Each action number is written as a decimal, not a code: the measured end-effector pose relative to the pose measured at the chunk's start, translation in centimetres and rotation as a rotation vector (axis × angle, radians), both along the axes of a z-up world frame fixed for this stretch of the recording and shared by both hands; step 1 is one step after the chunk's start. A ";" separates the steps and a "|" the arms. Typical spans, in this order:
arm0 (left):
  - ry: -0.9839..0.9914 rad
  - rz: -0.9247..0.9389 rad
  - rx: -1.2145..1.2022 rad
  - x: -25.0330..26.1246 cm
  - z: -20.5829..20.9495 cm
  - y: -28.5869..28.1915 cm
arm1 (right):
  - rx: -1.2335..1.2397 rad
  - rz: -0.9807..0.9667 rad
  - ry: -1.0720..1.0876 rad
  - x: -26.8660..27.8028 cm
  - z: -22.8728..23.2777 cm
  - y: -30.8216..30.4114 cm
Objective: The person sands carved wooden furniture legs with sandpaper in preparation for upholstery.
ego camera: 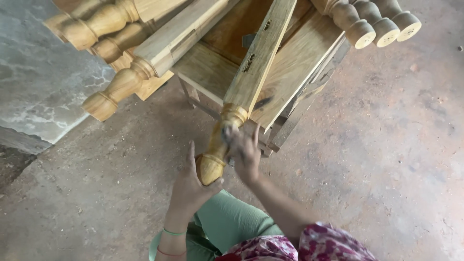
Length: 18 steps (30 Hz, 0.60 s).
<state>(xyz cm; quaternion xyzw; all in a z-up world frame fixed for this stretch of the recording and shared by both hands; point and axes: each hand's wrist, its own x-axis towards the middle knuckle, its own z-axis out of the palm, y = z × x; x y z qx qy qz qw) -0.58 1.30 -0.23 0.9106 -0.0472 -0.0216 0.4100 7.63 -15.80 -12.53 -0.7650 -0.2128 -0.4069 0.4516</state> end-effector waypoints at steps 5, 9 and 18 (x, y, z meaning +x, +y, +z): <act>0.046 -0.010 0.059 0.3 -0.6 0.2 | -0.001 -0.085 -0.288 1.4 -5.1 0.7; -0.026 -0.046 0.004 -0.6 0.5 0.2 | 0.213 -0.061 -0.054 1.6 -0.1 0.8; -0.057 -0.080 0.232 0.6 1.3 -0.2 | 0.032 0.155 0.065 -4.9 -2.3 -1.8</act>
